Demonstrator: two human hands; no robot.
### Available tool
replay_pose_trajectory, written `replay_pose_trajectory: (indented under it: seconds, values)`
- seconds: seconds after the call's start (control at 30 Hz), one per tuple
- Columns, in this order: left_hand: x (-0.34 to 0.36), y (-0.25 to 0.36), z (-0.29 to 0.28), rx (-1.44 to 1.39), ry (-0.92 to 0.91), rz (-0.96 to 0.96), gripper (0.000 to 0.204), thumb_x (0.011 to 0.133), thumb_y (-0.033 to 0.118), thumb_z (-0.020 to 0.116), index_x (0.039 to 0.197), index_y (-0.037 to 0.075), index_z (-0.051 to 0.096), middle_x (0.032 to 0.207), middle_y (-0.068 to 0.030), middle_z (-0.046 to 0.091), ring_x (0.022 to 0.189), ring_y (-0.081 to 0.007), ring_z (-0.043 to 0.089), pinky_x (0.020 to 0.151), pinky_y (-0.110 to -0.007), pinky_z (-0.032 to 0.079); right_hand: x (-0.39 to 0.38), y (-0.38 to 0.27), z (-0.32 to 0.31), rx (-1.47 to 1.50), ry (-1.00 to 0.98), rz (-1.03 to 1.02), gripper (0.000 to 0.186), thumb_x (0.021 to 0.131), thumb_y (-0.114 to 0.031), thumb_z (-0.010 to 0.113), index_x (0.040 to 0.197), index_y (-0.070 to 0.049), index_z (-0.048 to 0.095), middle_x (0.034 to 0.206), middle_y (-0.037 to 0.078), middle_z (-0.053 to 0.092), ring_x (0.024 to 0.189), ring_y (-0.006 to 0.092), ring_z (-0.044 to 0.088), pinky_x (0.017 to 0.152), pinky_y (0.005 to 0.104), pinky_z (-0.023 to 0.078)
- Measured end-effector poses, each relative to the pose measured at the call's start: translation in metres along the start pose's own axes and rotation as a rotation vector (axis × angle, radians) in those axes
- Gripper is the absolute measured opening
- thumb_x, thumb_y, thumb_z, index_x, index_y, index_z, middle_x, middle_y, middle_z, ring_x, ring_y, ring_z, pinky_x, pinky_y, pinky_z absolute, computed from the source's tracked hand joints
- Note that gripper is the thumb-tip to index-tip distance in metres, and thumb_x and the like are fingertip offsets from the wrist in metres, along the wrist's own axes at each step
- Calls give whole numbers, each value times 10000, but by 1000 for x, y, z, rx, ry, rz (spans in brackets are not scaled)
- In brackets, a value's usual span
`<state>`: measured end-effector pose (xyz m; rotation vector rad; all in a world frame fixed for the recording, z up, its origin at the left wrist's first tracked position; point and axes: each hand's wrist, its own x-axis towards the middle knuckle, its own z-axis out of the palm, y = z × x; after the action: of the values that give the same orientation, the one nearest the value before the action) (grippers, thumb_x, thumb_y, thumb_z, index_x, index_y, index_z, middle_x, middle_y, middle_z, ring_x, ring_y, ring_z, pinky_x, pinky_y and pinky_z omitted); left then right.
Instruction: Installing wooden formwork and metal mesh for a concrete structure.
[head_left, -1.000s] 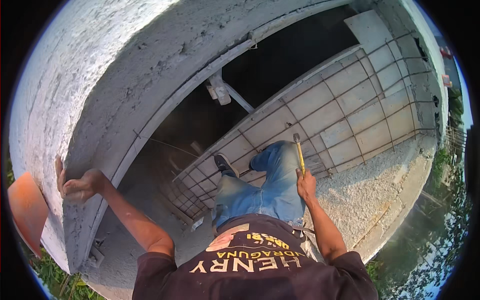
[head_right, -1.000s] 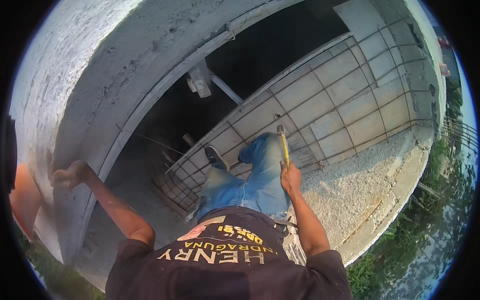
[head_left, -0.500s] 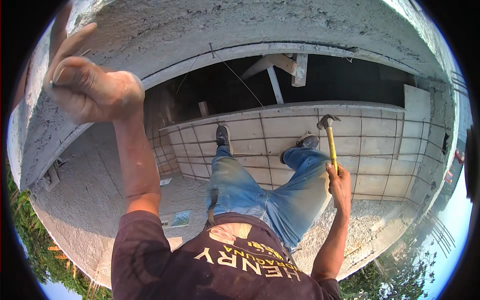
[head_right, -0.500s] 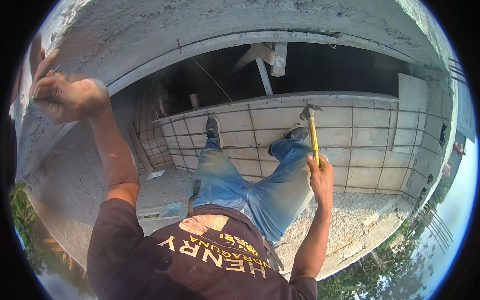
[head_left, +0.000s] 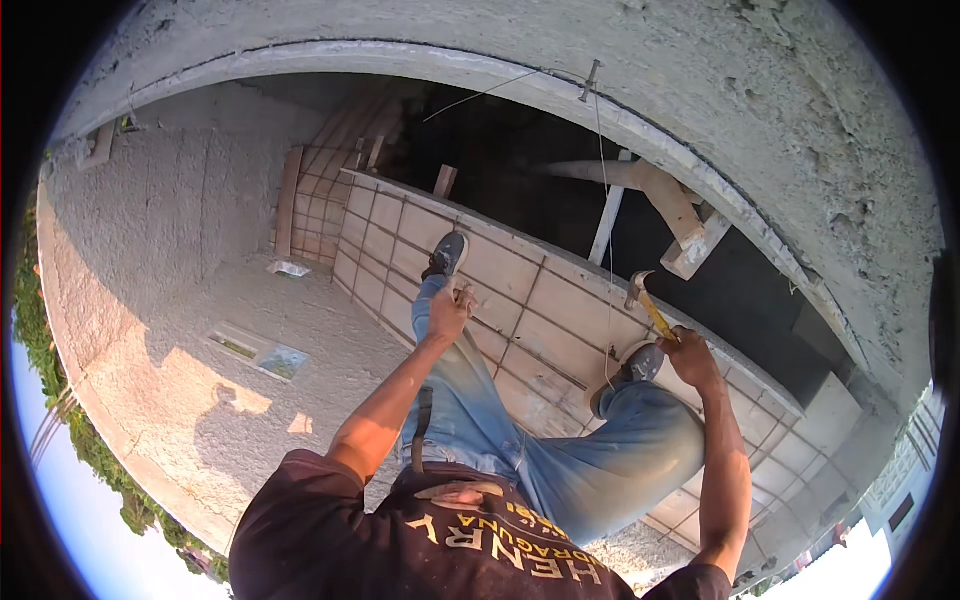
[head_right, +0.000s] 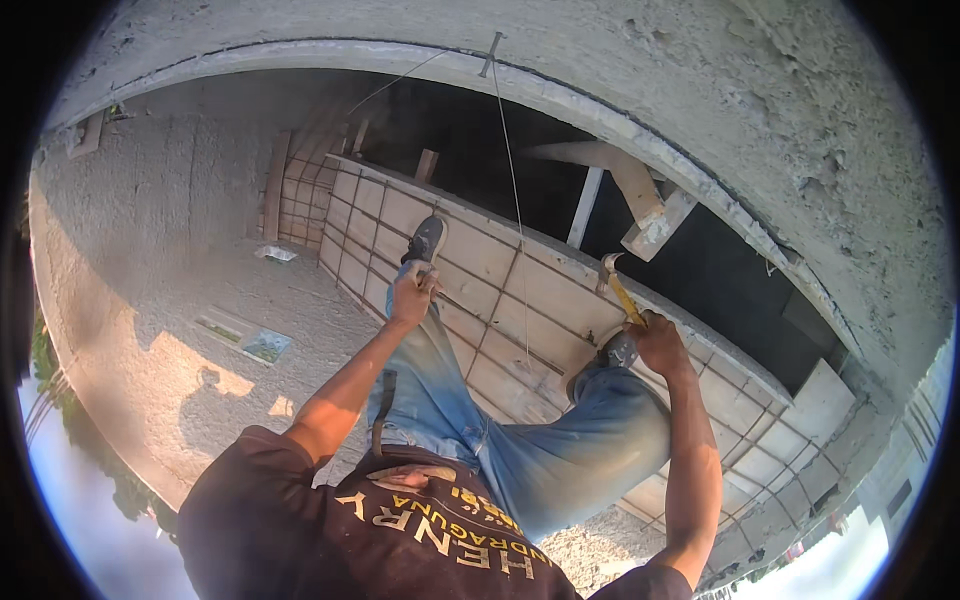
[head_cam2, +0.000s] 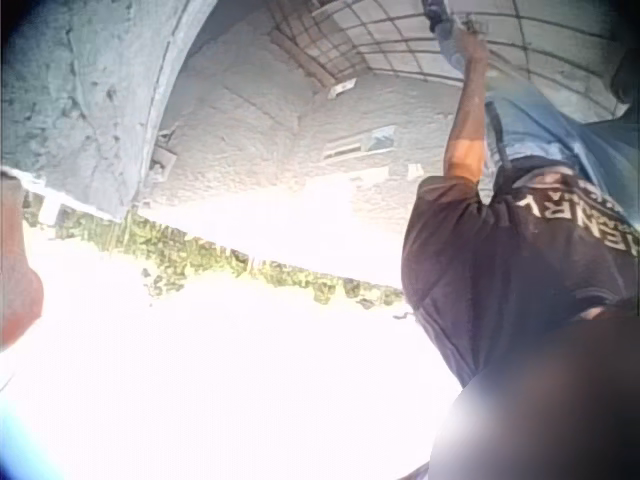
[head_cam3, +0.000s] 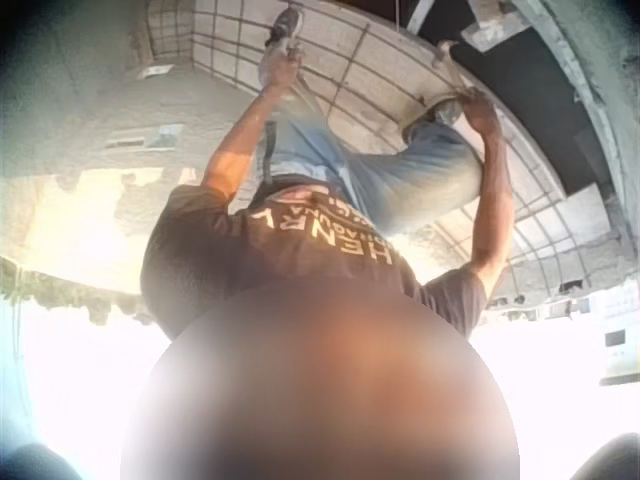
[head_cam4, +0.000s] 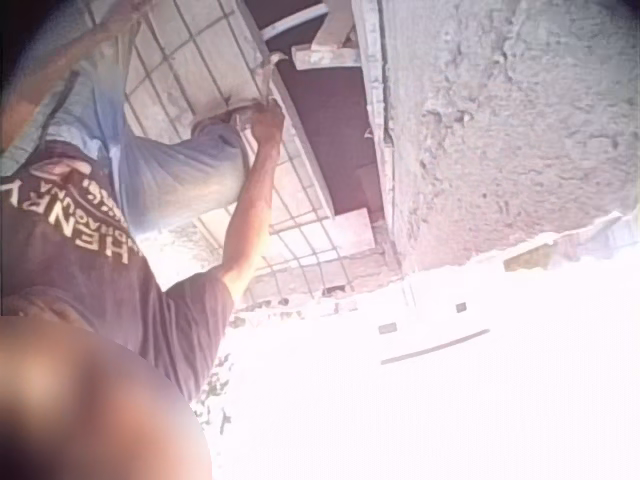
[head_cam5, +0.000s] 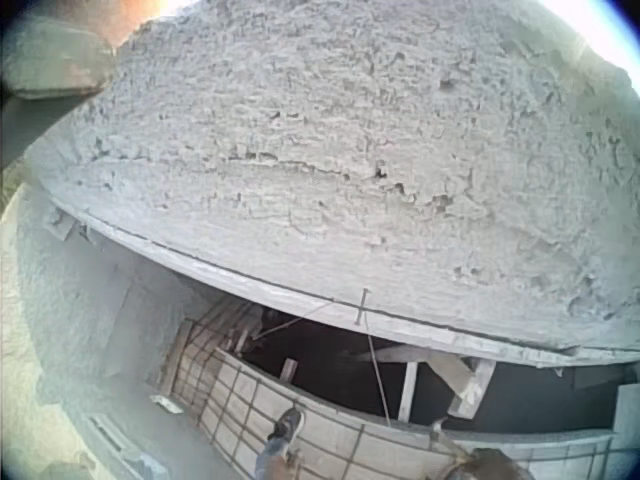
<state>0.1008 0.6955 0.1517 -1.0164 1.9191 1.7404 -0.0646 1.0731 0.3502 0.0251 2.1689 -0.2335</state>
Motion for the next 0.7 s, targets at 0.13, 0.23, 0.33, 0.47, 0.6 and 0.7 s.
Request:
replay_pose_trajectory:
  seconds: [0.13,0.23,0.33,0.47,0.6,0.7]
  values:
    - [40,-53,48,-169,163,-48,201,965,147,548,1066,-17,605,743,-97,662,526,-135,610,440,-263,447,58,-12,3,-145,-193,-17,442,880,-341,607,1069,59,614,1073,331,605,1070,454,578,896,472,453]
    - [79,-87,77,-261,233,-62,200,926,31,524,1109,-19,588,766,-118,654,507,-177,638,419,-287,477,112,0,30,-152,-201,-121,481,887,-355,601,1124,63,593,1109,326,599,1093,448,571,911,460,457]
    - [103,-105,102,-481,289,-157,288,878,-72,481,1158,-15,517,788,-123,653,525,-183,651,437,-294,506,147,1,49,-165,-214,-157,508,894,-367,596,1176,55,571,1117,319,602,1104,446,566,927,445,456]
    - [138,-103,147,-494,249,-106,305,821,-145,439,1094,-9,444,814,-132,655,604,-201,681,498,-306,545,180,24,52,-163,-154,-186,492,902,-379,593,1176,30,579,1052,288,635,1036,396,617,882,430,469]
    - [160,-120,196,-480,173,49,167,815,-130,486,934,-12,492,851,-132,668,722,-219,689,609,-319,556,209,49,52,-110,-199,-138,458,916,-380,585,1165,5,586,836,178,652,766,267,649,695,394,496]
    - [187,-132,198,-552,158,181,56,827,-1,630,870,6,594,869,-111,700,763,-221,678,681,-325,534,207,43,59,32,-298,-52,432,931,-379,573,1156,-11,590,657,65,569,550,154,544,526,356,444]
